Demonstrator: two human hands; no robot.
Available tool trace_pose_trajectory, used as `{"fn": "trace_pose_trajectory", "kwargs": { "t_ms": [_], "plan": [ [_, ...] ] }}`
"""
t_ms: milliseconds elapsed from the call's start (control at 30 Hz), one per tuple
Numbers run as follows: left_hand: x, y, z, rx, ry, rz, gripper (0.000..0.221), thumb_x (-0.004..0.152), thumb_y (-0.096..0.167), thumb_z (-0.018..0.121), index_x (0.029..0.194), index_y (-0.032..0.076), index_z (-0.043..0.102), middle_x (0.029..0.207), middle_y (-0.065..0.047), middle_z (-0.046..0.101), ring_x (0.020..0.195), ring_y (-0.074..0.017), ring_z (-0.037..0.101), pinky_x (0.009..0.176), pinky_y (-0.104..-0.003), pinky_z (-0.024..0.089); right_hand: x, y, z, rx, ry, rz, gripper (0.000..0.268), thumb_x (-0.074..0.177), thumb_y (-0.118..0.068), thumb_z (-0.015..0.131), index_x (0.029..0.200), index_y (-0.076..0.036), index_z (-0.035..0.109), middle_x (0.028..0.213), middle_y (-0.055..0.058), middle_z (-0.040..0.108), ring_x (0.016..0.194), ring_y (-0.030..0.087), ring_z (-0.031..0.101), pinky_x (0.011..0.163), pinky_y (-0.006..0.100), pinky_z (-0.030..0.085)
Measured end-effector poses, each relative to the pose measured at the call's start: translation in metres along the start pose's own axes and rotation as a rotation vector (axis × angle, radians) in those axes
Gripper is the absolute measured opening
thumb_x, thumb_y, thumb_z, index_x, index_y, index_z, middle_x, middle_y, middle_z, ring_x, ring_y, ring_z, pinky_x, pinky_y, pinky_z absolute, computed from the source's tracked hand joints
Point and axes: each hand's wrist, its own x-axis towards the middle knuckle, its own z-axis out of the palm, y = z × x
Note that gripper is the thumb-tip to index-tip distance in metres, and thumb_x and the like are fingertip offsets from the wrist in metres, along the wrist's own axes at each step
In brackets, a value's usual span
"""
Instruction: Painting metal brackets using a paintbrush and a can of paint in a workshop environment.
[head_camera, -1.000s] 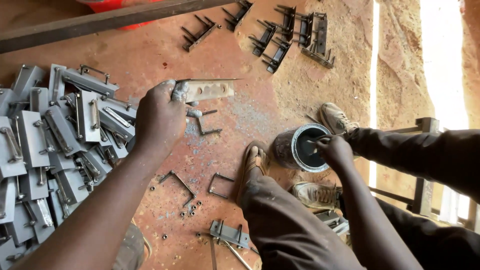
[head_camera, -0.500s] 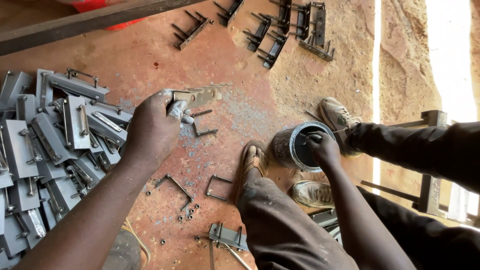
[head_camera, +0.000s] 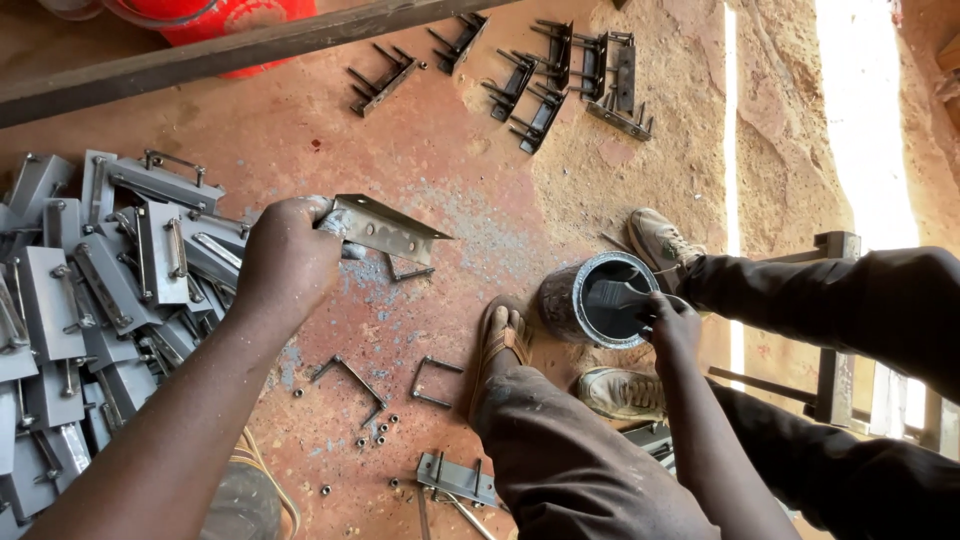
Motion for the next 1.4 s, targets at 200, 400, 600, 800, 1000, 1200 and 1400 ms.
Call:
{"fn": "trace_pose_trajectory", "kwargs": {
  "t_ms": [200, 400, 600, 800, 1000, 1200, 1400],
  "plan": [
    [0.009, -0.008, 0.006, -0.212, 0.082, -0.131, 0.028, 0.096, 0.013, 0.058, 0.114, 0.002, 0.076, 0.083, -0.016, 0.071, 0.075, -0.0270, 0.072, 0.066, -0.040, 0.056, -0.031, -0.069, -0.014, 0.678, 0.062, 0.307, 0.035, 0.106, -0.033, 0.060, 0.114, -0.002, 0.044, 0.105, 0.015, 0.067, 0.099, 0.040, 0.075, 0.086, 0.058, 0.064],
    [0.006, 0.002, -0.008, -0.561, 0.157, -0.217, 0.029, 0.095, 0.011, 0.056, 0.113, -0.008, 0.070, 0.087, -0.024, 0.070, 0.069, -0.0243, 0.072, 0.062, -0.036, 0.061, -0.039, -0.146, -0.015, 0.906, -0.099, 0.383, 0.051, 0.102, -0.054, 0.056, 0.119, -0.006, 0.054, 0.121, 0.011, 0.065, 0.118, 0.029, 0.068, 0.106, 0.043, 0.058],
    [0.009, -0.008, -0.019, -0.720, 0.220, -0.218, 0.028, 0.092, 0.012, 0.059, 0.103, -0.011, 0.071, 0.073, -0.026, 0.064, 0.055, -0.0268, 0.070, 0.047, -0.034, 0.060, -0.096, -0.293, 0.014, 0.966, -0.456, 0.163, 0.025, 0.101, -0.031, 0.066, 0.098, -0.006, 0.064, 0.113, 0.013, 0.072, 0.101, 0.026, 0.076, 0.090, 0.033, 0.066],
    [0.020, -0.040, -0.024, -0.602, 0.250, -0.277, 0.024, 0.090, 0.019, 0.062, 0.093, 0.000, 0.076, 0.070, -0.021, 0.067, 0.068, -0.0339, 0.074, 0.059, -0.044, 0.058, -0.182, -0.393, 0.058, 1.005, -0.724, 0.070, 0.023, 0.093, -0.025, 0.075, 0.091, -0.003, 0.067, 0.106, 0.016, 0.070, 0.107, 0.031, 0.074, 0.095, 0.036, 0.065],
    [0.008, -0.049, -0.039, -0.321, 0.318, -0.164, 0.037, 0.086, 0.019, 0.049, 0.094, -0.005, 0.077, 0.094, -0.028, 0.075, 0.105, -0.0455, 0.070, 0.090, -0.058, 0.053, -0.232, -0.374, 0.131, 0.961, -0.836, 0.075, 0.023, 0.096, -0.034, 0.070, 0.094, -0.011, 0.065, 0.105, 0.005, 0.068, 0.110, 0.024, 0.071, 0.099, 0.033, 0.061],
    [-0.016, -0.025, -0.081, -0.413, 0.187, -0.373, 0.041, 0.087, 0.024, 0.054, 0.115, 0.001, 0.075, 0.102, -0.021, 0.076, 0.109, -0.0391, 0.072, 0.092, -0.054, 0.056, -0.251, -0.372, 0.155, 0.812, -0.781, -0.109, 0.019, 0.095, -0.024, 0.074, 0.105, -0.014, 0.063, 0.105, 0.008, 0.072, 0.103, 0.031, 0.075, 0.099, 0.044, 0.061],
    [0.000, -0.027, -0.082, -0.575, 0.200, -0.358, 0.048, 0.096, 0.015, 0.055, 0.140, -0.005, 0.058, 0.097, -0.021, 0.074, 0.078, -0.0248, 0.077, 0.067, -0.041, 0.064, -0.253, -0.371, 0.165, 0.766, -0.793, -0.234, 0.022, 0.097, -0.014, 0.070, 0.115, -0.003, 0.062, 0.102, 0.016, 0.070, 0.095, 0.035, 0.076, 0.088, 0.045, 0.066]
  ]
}}
